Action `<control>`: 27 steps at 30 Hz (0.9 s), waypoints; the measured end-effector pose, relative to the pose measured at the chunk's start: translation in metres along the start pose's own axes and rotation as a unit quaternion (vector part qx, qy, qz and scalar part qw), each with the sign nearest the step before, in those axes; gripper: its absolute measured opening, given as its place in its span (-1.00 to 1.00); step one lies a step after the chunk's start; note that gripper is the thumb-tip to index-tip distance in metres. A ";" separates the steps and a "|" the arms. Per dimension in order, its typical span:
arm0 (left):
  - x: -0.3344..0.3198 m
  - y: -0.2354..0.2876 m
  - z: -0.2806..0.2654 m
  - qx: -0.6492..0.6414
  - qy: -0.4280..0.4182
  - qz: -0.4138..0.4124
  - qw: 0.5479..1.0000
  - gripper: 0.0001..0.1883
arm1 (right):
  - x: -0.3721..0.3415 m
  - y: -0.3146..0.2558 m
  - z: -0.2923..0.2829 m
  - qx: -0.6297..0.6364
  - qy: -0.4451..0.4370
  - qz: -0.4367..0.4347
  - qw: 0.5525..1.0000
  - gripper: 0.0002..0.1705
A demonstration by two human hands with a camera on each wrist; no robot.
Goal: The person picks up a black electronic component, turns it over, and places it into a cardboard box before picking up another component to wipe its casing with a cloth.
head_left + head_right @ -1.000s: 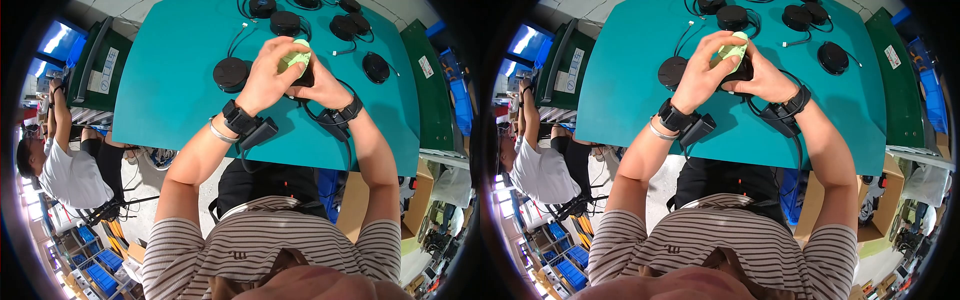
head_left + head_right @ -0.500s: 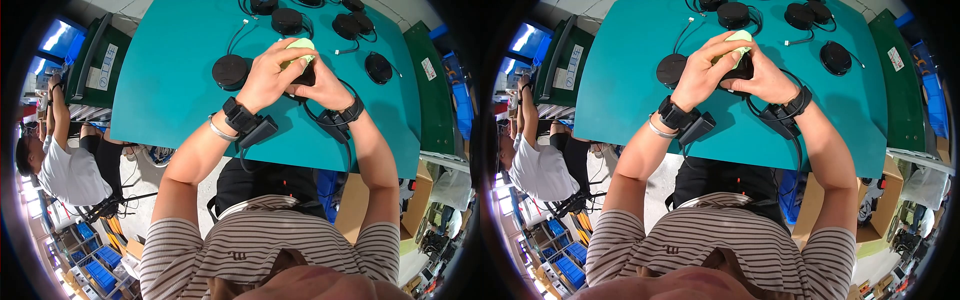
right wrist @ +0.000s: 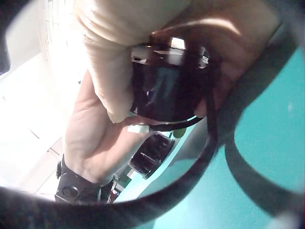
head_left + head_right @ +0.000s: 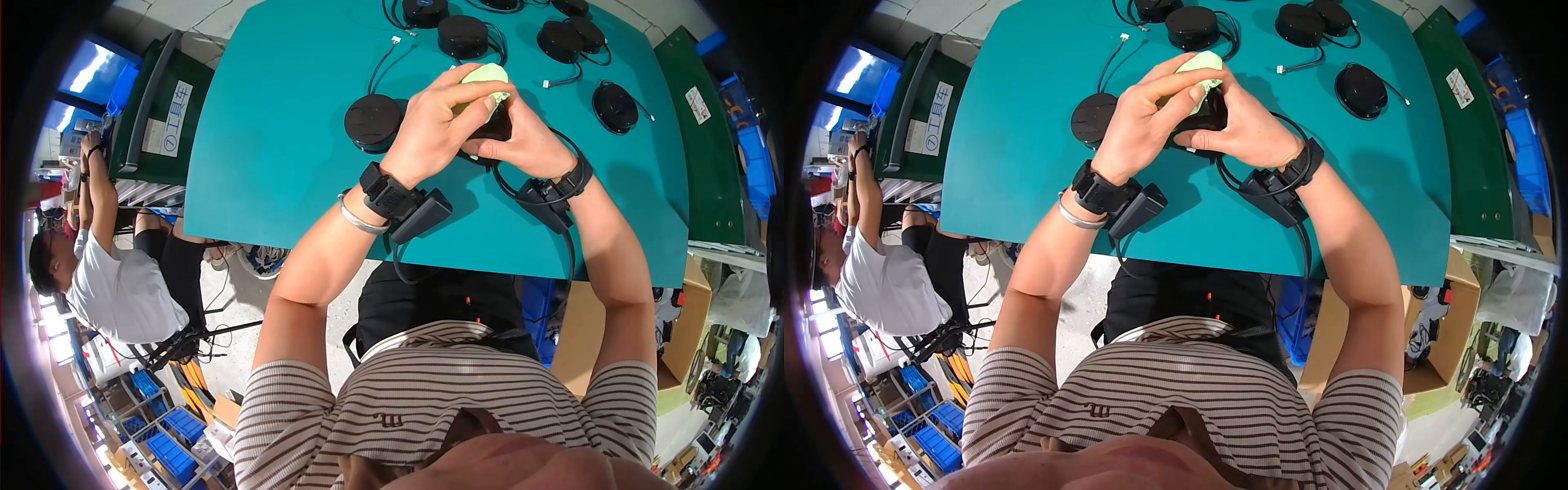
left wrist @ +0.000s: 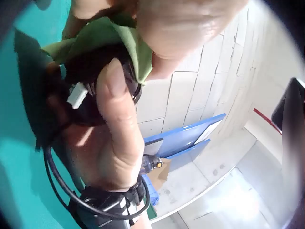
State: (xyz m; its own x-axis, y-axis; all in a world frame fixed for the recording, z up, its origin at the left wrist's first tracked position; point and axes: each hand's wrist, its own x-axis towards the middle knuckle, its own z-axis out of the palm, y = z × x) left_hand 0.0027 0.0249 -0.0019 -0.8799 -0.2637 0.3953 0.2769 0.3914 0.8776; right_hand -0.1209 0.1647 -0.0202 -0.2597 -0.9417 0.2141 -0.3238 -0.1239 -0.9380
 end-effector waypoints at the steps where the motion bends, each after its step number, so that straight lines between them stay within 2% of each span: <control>1: 0.000 0.001 -0.002 0.007 -0.022 -0.010 1.000 -0.68 | 0.000 -0.003 0.001 0.012 -0.001 0.013 1.000 -0.03; 6: 0.001 0.002 -0.004 -0.011 -0.039 0.000 0.999 -0.69 | -0.001 -0.010 0.001 0.073 -0.010 0.059 0.996 -0.02; 8: 0.001 0.002 -0.003 -0.001 -0.032 0.009 0.999 -0.70 | 0.001 -0.003 0.002 0.026 0.009 0.001 1.000 -0.01; 12: -0.001 0.004 0.001 0.006 0.003 0.005 1.000 -0.71 | 0.001 -0.004 0.001 -0.013 0.007 0.004 1.000 0.00; 14: -0.001 0.005 0.002 0.008 0.009 0.010 1.000 -0.72 | 0.002 -0.003 0.001 -0.041 0.010 -0.033 0.999 -0.03; 15: -0.001 0.006 0.002 0.014 0.010 0.011 1.000 -0.72 | 0.002 -0.005 0.001 -0.041 0.011 -0.033 0.999 -0.03; 17: -0.001 0.007 0.002 0.021 0.010 0.012 1.000 -0.72 | 0.001 -0.010 0.003 0.050 0.000 0.029 0.998 -0.07; 20: -0.002 0.005 0.003 0.019 0.016 0.002 1.000 -0.72 | 0.002 -0.003 0.005 0.052 0.003 0.008 0.999 -0.08; 22: -0.001 0.003 0.005 0.025 0.054 0.040 0.997 -0.76 | 0.002 -0.004 0.005 0.050 0.005 0.001 0.999 -0.08; 27: -0.001 -0.002 0.005 0.025 0.058 0.039 0.997 -0.76 | 0.002 -0.005 0.005 0.031 0.006 -0.002 1.000 -0.09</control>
State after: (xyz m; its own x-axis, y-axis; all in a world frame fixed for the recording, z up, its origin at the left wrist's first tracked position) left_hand 0.0009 0.0289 -0.0058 -0.8052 -0.3295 0.4931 0.3204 0.4581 0.8292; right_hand -0.1154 0.1622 -0.0167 -0.2693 -0.9375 0.2206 -0.2680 -0.1470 -0.9521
